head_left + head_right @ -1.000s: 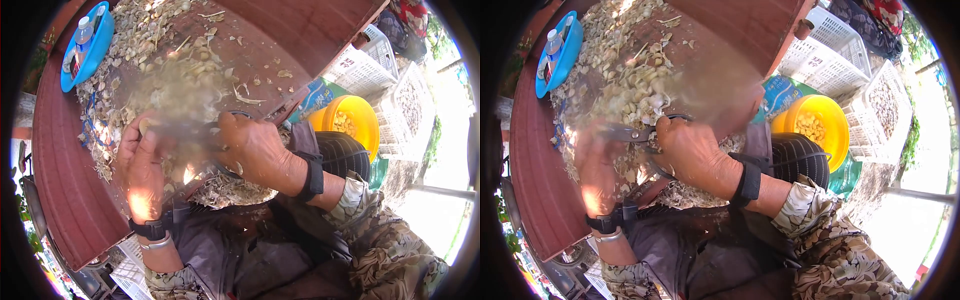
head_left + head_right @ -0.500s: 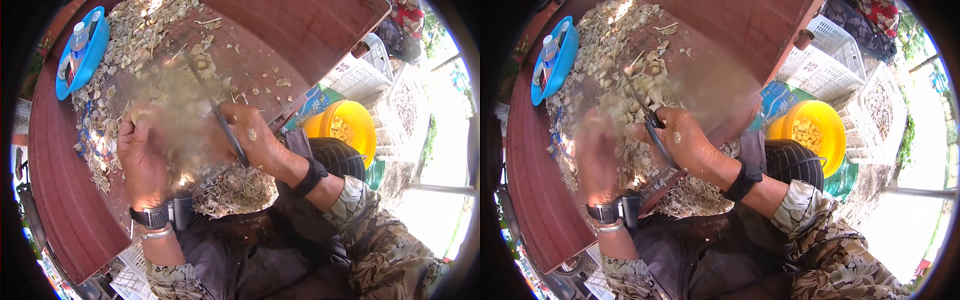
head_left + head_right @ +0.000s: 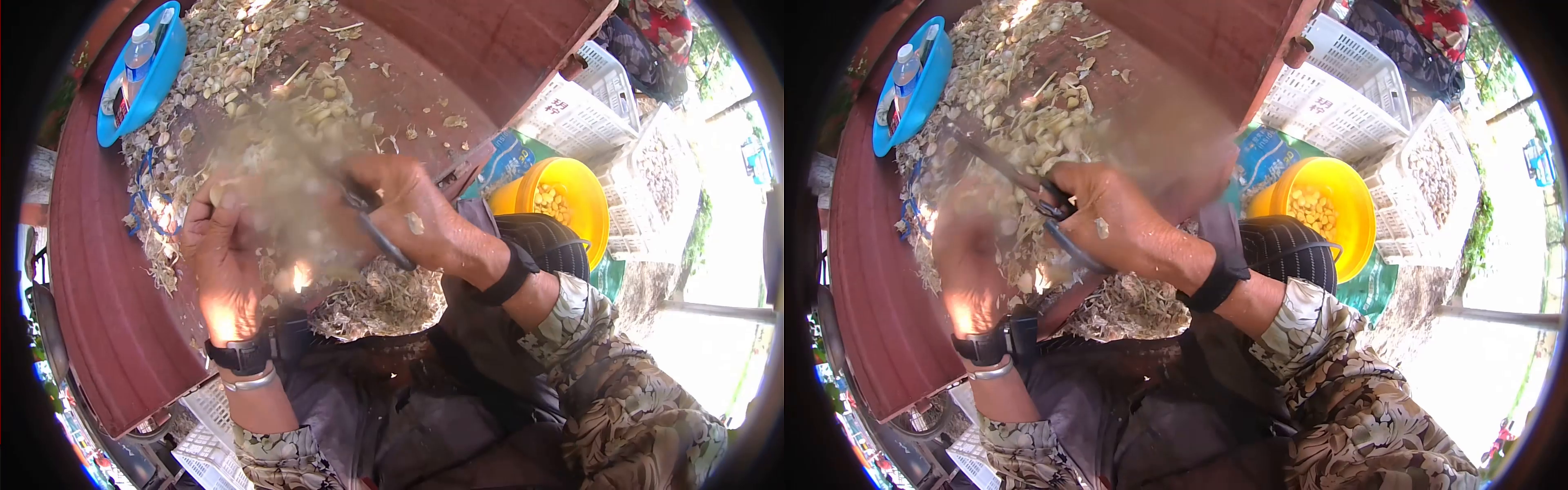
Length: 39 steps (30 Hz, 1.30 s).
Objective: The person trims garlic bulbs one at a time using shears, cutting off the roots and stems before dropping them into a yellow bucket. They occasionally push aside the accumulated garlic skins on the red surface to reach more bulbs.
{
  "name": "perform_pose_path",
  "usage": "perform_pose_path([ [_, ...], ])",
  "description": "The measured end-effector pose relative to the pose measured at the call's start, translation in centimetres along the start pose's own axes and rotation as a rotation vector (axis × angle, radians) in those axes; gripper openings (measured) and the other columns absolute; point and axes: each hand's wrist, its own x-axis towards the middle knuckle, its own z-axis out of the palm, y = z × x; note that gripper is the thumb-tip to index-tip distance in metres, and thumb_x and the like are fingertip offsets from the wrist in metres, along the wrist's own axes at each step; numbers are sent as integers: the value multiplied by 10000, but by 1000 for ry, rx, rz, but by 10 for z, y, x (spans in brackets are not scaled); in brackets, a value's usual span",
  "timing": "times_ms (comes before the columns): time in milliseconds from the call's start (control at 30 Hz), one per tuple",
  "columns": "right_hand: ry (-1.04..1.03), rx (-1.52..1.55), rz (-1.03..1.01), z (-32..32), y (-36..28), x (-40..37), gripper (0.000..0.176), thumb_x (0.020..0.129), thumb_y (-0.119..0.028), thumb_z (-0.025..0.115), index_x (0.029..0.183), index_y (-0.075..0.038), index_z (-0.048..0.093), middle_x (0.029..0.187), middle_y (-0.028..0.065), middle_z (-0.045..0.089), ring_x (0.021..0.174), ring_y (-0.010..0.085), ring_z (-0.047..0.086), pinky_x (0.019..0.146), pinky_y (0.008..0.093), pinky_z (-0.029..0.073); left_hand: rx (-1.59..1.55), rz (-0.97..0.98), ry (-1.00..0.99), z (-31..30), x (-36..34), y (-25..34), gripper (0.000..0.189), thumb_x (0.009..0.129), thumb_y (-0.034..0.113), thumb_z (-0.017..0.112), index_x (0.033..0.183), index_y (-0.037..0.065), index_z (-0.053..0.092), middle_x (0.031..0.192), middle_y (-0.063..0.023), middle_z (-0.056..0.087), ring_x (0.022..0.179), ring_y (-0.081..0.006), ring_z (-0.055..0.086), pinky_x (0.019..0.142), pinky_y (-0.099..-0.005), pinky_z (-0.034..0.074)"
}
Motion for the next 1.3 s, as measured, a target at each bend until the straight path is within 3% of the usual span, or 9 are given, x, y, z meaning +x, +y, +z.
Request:
perform_pose_path([
  [133, 279, -728, -195, -28, 1, -2, 236, 728, -77, 663, 933, 10, 588, 827, 181, 585, 782, 174, 583, 690, 328, 455, -76, -133, 2, 1, -40, 4, 262, 856, 35, 644, 1108, 12, 577, 1000, -72, 653, 857, -155, 633, 765, -274, 522],
  [167, 262, -685, -233, -30, 0, 0, 266, 698, -65, 654, 935, 27, 575, 865, 222, 597, 810, 297, 607, 718, 375, 465, -33, -183, -50, -3, -47, -5, 304, 857, 53, 631, 1150, 9, 563, 1084, -104, 614, 890, -181, 624, 773, -284, 512],
  [267, -77, -348, 169, -16, -9, -7, 257, 706, -56, 638, 935, 38, 570, 848, 232, 592, 804, 301, 611, 713, 371, 469, -11, -288, -39, 22, -70, -13, 276, 860, 31, 610, 1133, 23, 569, 1022, -104, 630, 757, -174, 619, 666, -247, 500],
  [300, -140, -242, 133, -4, 1, -13, 235, 713, -52, 633, 919, 41, 569, 799, 200, 592, 749, 204, 591, 684, 346, 466, 0, -276, -25, 27, -75, -16, 265, 852, 11, 595, 1116, 16, 568, 990, -105, 635, 748, -171, 620, 644, -253, 502],
  [633, -305, -118, 118, 23, 3, -34, 379, 713, -267, 742, 766, 61, 558, 744, 248, 599, 708, 344, 637, 629, 398, 479, -250, -303, 31, 25, -106, -37, 288, 750, -104, 431, 993, 27, 518, 795, -88, 564, 512, -107, 455, 426, -206, 359],
  [1033, -352, 84, 115, 54, 0, -55, 345, 760, -231, 745, 873, 48, 575, 805, 233, 619, 729, 291, 632, 653, 365, 479, -469, -232, 61, 6, -154, -27, 192, 841, -60, 513, 1010, 31, 515, 930, -127, 587, 577, -93, 437, 486, -185, 351],
  [1200, -384, 176, 192, 46, -15, -54, 297, 793, -203, 721, 833, 45, 562, 716, 194, 562, 659, 156, 497, 607, 342, 438, 195, 18, 469, -70, -210, 36, 97, 874, 25, 580, 963, 60, 589, 868, -86, 606, 645, -84, 501, 575, -187, 395],
  [1233, -332, 171, 207, 44, -13, -53, 278, 800, -185, 709, 824, 47, 558, 698, 188, 546, 654, 140, 473, 600, 342, 431, 706, -57, 702, -97, -224, 49, 151, 895, 79, 582, 1037, 43, 619, 921, -85, 624, 767, -140, 591, 685, -237, 453],
  [1300, -251, 90, 197, 37, -14, -47, 233, 812, -148, 678, 813, 47, 551, 677, 180, 517, 650, 131, 459, 591, 352, 422, 1494, 248, 526, -149, -242, 63, 235, 908, 115, 584, 1107, -6, 611, 921, -76, 638, 866, -183, 627, 784, -285, 474],
])
